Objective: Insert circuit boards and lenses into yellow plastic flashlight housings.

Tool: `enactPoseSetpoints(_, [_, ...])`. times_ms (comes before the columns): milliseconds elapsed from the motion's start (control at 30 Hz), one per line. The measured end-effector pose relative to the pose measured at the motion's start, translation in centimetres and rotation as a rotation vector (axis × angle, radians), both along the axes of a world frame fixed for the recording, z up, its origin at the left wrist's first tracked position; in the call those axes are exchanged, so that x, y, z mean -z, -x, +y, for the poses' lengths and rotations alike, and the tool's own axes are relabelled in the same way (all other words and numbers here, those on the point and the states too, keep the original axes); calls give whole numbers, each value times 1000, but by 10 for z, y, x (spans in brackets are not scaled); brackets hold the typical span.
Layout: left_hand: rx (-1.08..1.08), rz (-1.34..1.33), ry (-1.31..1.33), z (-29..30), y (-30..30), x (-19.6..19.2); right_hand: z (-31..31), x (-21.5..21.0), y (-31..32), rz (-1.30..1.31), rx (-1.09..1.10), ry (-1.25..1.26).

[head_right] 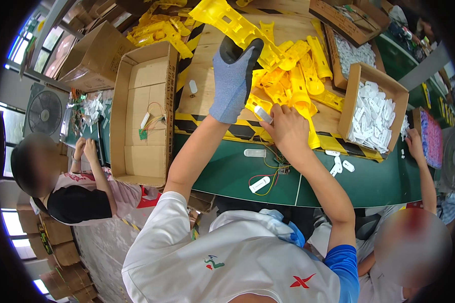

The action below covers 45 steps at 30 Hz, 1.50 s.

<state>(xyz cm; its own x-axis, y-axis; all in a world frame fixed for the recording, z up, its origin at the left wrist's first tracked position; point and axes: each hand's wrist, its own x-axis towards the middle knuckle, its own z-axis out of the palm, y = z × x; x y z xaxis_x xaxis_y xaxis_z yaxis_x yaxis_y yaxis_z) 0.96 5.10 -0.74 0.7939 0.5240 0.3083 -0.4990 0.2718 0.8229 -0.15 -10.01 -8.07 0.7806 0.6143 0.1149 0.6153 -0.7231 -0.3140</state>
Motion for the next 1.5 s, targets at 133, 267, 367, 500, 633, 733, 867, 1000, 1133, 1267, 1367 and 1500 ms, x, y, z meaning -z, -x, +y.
enactPoseSetpoints(133, [20,10,46,4,-5,3,-10,-11,-1,234,-37,-182])
enactPoseSetpoints(267, [21,31,74,7,-6,13,-19,-19,-8,690,-35,-856])
enactPoseSetpoints(367, [-23,-15,45,-3,-4,8,-31,-49,-20,575,38,-1007])
enactPoseSetpoints(500, [-24,-7,-34,-12,3,10,-37,-77,-30,536,-50,-810])
enactPoseSetpoints(633, [15,25,-194,-24,16,13,-46,-85,-49,665,-99,-419])
enactPoseSetpoints(733, [151,-98,-714,-22,17,2,-55,-72,-67,695,-29,-552])
enactPoseSetpoints(867, [224,-6,-357,-31,11,16,-49,-65,-66,713,-3,-787])
enactPoseSetpoints(1000, [401,281,-20,-36,10,2,-64,-72,-72,664,-37,-793])
enactPoseSetpoints(1133, [455,301,-90,-32,13,4,-72,-96,-68,501,-134,-412])
enactPoseSetpoints(1267, [80,234,-26,-33,10,0,-65,-106,-57,611,0,-526])
enactPoseSetpoints(1367, [-179,139,-268,-24,6,-1,-69,-104,-55,554,-49,-602])
enactPoseSetpoints(1500, [-207,111,-320,18,2,-3,-76,-107,-49,732,-280,-820])
